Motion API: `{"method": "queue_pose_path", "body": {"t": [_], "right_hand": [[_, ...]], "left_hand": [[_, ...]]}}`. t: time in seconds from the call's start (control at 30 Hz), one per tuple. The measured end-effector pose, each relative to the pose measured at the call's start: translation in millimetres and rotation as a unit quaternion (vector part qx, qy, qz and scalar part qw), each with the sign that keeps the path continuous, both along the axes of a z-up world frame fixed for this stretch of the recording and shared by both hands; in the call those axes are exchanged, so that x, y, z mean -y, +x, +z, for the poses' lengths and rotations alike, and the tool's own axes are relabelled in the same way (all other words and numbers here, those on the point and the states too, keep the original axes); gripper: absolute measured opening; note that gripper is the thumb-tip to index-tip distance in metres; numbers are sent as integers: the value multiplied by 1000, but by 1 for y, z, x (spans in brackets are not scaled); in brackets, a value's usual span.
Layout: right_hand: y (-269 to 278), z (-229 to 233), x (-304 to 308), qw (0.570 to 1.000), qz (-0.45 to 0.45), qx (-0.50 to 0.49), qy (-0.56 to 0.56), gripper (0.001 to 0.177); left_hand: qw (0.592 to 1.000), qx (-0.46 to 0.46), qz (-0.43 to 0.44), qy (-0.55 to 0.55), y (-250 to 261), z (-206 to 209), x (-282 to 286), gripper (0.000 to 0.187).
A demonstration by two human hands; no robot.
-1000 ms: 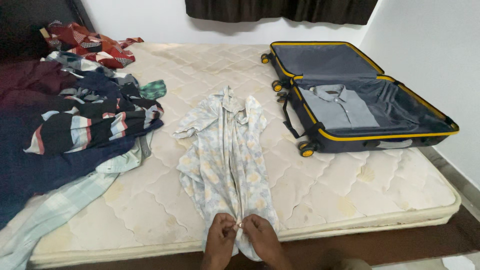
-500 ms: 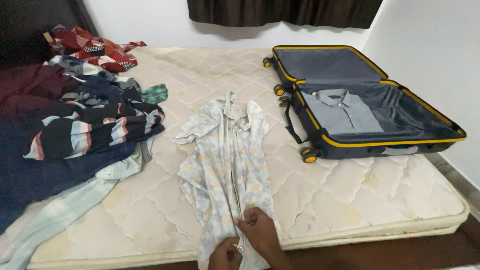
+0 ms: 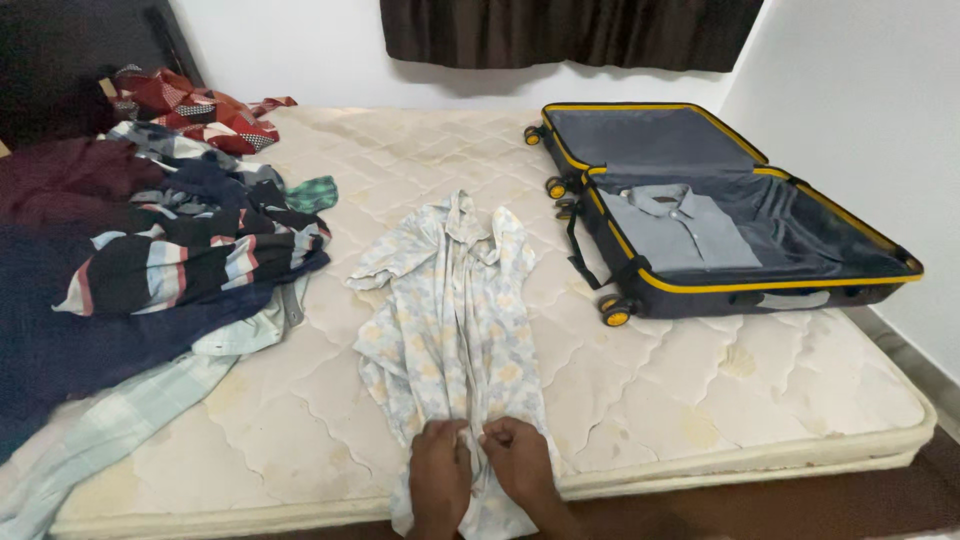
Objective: The person lays a patterned shirt on the bed, buttons it up, smooths it out, and folds it neatly. The folded shirt is placed on the bed next to an open suitcase.
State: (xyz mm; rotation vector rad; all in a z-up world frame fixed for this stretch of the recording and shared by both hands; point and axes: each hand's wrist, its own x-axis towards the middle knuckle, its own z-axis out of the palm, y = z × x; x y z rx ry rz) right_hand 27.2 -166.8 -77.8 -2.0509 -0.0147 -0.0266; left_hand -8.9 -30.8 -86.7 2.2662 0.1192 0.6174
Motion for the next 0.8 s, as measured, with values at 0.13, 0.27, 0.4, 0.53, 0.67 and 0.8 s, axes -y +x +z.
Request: {"method": "queue_pose_path", "body": {"t": [0.13, 0.27, 0.4, 0.53, 0.67, 0.8], "right_hand": [[-4, -6, 4, 1000, -4, 9, 10, 21], [-3, -15, 12, 1000, -1, -11, 6, 17], [-2, -34, 14, 999, 38, -23, -25, 16], [5, -60, 13, 992, 90, 81, -45, 13], [2, -79, 15, 989, 128, -5, -76, 14], [18, -77, 17, 989, 140, 7, -52, 16]], "left_hand": [[997, -18, -73, 29, 11, -7, 2, 35], [993, -25, -85, 75, 24, -51, -7, 38], [988, -68, -129, 49, 28, -96, -16, 48], [982, -65, -148, 100, 41, -123, -17, 50], [969, -110, -181, 125, 33, -140, -19, 56], [971, -104, -172, 130, 42, -131, -17, 52]]}}
